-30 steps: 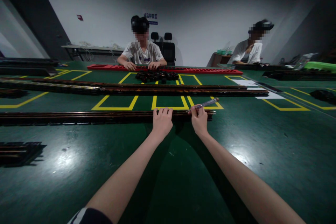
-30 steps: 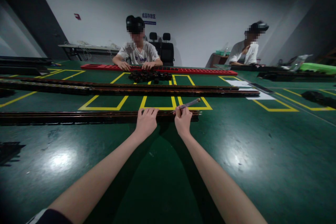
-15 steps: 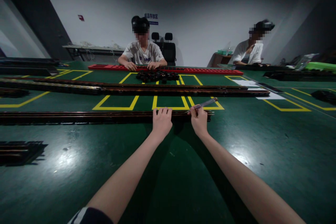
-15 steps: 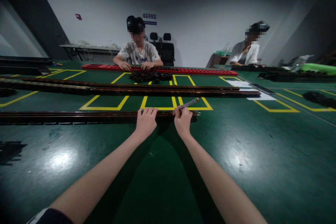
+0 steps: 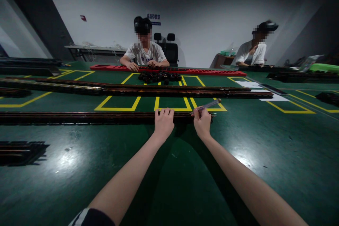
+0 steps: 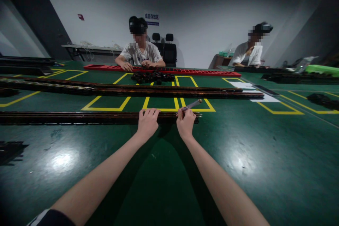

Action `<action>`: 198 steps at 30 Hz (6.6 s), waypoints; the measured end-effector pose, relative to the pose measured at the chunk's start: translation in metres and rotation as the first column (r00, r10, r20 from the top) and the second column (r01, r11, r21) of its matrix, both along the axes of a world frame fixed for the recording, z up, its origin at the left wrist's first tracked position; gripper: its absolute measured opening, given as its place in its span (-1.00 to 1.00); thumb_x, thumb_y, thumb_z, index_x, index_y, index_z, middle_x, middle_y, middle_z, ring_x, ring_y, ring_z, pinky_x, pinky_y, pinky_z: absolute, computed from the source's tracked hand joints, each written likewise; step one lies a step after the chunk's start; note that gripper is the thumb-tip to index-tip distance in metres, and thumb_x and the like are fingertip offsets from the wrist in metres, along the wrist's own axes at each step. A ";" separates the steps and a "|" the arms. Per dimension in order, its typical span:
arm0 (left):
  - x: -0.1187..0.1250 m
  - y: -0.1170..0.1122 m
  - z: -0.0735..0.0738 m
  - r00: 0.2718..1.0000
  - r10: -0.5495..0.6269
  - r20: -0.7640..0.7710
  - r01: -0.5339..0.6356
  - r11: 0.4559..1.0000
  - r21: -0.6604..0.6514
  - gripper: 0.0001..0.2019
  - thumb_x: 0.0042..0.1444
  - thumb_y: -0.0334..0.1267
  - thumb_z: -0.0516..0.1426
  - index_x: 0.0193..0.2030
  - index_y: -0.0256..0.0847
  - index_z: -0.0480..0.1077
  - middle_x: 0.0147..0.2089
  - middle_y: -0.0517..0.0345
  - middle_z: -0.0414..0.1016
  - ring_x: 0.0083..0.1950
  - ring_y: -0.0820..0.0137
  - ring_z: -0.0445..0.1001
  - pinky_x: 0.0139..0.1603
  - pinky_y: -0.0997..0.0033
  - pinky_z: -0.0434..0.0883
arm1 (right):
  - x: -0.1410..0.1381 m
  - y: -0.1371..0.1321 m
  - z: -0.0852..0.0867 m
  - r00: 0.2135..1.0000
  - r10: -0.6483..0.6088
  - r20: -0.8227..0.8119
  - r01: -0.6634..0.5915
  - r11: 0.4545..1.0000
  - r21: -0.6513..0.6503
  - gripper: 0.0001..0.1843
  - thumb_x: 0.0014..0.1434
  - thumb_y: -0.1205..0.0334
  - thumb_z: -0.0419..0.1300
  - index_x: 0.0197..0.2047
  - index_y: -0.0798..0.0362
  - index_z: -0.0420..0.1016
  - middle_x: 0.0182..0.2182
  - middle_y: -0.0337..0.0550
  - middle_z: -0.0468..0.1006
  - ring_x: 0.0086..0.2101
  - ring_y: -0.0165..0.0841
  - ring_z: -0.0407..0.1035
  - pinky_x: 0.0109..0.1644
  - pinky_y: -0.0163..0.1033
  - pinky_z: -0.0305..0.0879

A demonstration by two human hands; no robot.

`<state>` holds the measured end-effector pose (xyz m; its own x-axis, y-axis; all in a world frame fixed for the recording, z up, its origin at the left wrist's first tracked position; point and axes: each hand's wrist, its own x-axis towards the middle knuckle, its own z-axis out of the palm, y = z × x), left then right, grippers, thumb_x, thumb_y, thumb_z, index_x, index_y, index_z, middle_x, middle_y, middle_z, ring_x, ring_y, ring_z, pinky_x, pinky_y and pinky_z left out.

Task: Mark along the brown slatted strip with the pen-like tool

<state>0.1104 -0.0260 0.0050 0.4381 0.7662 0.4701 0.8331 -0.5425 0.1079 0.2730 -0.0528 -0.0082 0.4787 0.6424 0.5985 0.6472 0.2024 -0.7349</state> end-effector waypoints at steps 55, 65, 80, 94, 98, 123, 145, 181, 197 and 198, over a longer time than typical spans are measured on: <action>0.001 0.000 -0.001 0.998 -0.043 0.036 0.042 0.998 0.035 -0.63 0.22 -0.26 -0.06 0.08 -0.25 0.41 0.06 -0.09 0.50 0.09 0.15 0.41 0.17 -0.02 0.25 | -0.006 0.000 0.003 0.998 0.063 -0.029 -0.063 0.998 0.004 -0.73 0.22 0.04 0.03 -0.45 -0.02 0.30 -0.48 -0.14 0.53 -0.36 -0.21 0.43 -0.09 -0.01 0.30; 0.001 -0.002 0.001 0.999 -0.035 0.008 0.035 0.999 0.019 -0.62 0.20 -0.36 -0.07 0.09 -0.25 0.40 0.09 -0.09 0.49 0.12 0.15 0.39 0.18 -0.04 0.24 | -0.002 0.002 0.001 0.998 0.063 0.015 -0.063 0.998 -0.024 -0.73 0.23 0.05 0.04 -0.44 -0.02 0.32 -0.47 -0.14 0.54 -0.35 -0.23 0.43 -0.11 -0.07 0.30; 0.000 0.000 0.000 1.000 -0.027 -0.002 0.027 1.000 -0.004 -0.58 0.21 -0.42 -0.12 0.13 -0.29 0.39 0.13 -0.10 0.47 0.17 0.16 0.38 0.24 -0.04 0.21 | -0.003 -0.001 0.003 1.000 0.000 0.013 0.000 1.000 0.005 -0.66 0.24 -0.05 -0.01 -0.44 -0.02 0.30 -0.51 -0.14 0.51 -0.39 -0.21 0.40 -0.14 -0.06 0.26; 0.000 0.000 0.000 0.999 -0.035 0.002 0.035 0.999 0.004 -0.58 0.20 -0.44 -0.12 0.10 -0.28 0.40 0.11 -0.10 0.48 0.15 0.17 0.39 0.23 -0.03 0.22 | -0.003 -0.001 0.004 1.000 0.028 -0.012 -0.028 1.000 -0.009 -0.76 0.20 0.08 0.04 -0.45 -0.02 0.31 -0.52 -0.16 0.52 -0.41 -0.22 0.41 -0.19 -0.09 0.27; 0.001 0.000 0.000 1.000 -0.030 -0.004 0.030 0.999 0.031 -0.58 0.19 -0.45 -0.10 0.09 -0.25 0.41 0.09 -0.10 0.49 0.13 0.16 0.41 0.20 -0.05 0.24 | -0.002 0.000 0.003 1.000 0.014 0.000 -0.014 1.000 -0.006 -0.77 0.19 0.09 0.04 -0.46 -0.02 0.30 -0.51 -0.15 0.52 -0.38 -0.21 0.41 -0.18 -0.09 0.27; -0.003 0.001 0.005 1.000 -0.008 0.010 0.008 0.998 -0.057 -0.54 0.14 -0.50 -0.12 0.11 -0.29 0.40 0.12 -0.08 0.47 0.17 0.18 0.37 0.24 -0.01 0.20 | -0.006 -0.003 0.005 1.000 0.002 -0.013 -0.002 1.000 -0.002 -0.63 0.25 -0.07 -0.01 -0.45 -0.01 0.29 -0.52 -0.16 0.50 -0.42 -0.23 0.40 -0.14 -0.06 0.26; -0.002 0.005 0.000 0.998 -0.017 -0.055 0.017 1.000 -0.008 -0.55 0.24 0.00 -0.03 0.11 -0.24 0.38 0.05 -0.08 0.51 0.08 0.13 0.41 0.12 0.05 0.26 | -0.002 0.001 0.003 1.000 0.028 0.006 -0.028 1.000 0.005 -0.73 0.20 0.04 0.03 -0.46 -0.02 0.31 -0.52 -0.13 0.53 -0.37 -0.19 0.43 -0.18 -0.08 0.27; 0.001 0.002 -0.001 0.999 -0.040 0.022 0.040 0.999 0.023 -0.67 0.23 -0.23 -0.05 0.03 -0.21 0.42 0.00 -0.06 0.52 0.05 0.16 0.42 0.15 0.00 0.24 | -0.005 -0.001 0.006 0.998 0.057 0.029 -0.057 0.998 -0.003 -0.67 0.23 0.01 0.02 -0.48 -0.02 0.33 -0.50 -0.12 0.55 -0.35 -0.19 0.44 -0.13 -0.06 0.29; 0.001 -0.002 0.002 1.000 -0.021 -0.022 0.022 0.999 0.027 -0.62 0.20 -0.37 -0.08 0.08 -0.24 0.41 0.06 -0.08 0.50 0.08 0.14 0.40 0.14 -0.02 0.25 | -0.004 0.002 0.003 0.997 0.070 0.032 -0.070 0.997 -0.012 -0.82 0.20 0.16 0.05 -0.42 -0.01 0.33 -0.48 -0.12 0.56 -0.31 -0.18 0.45 -0.07 -0.04 0.26; 0.001 -0.002 0.002 1.000 -0.021 -0.021 0.021 1.000 0.023 -0.62 0.20 -0.37 -0.08 0.08 -0.25 0.41 0.06 -0.08 0.50 0.08 0.14 0.40 0.14 -0.02 0.25 | -0.004 0.002 0.003 0.997 0.067 0.034 -0.066 0.998 -0.012 -0.82 0.20 0.16 0.05 -0.42 -0.01 0.33 -0.48 -0.12 0.56 -0.31 -0.18 0.45 -0.07 -0.03 0.25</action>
<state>0.1119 -0.0279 0.0074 0.4636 0.7458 0.4784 0.8235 -0.5619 0.0779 0.2690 -0.0511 -0.0055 0.4143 0.6784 0.6068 0.6573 0.2381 -0.7150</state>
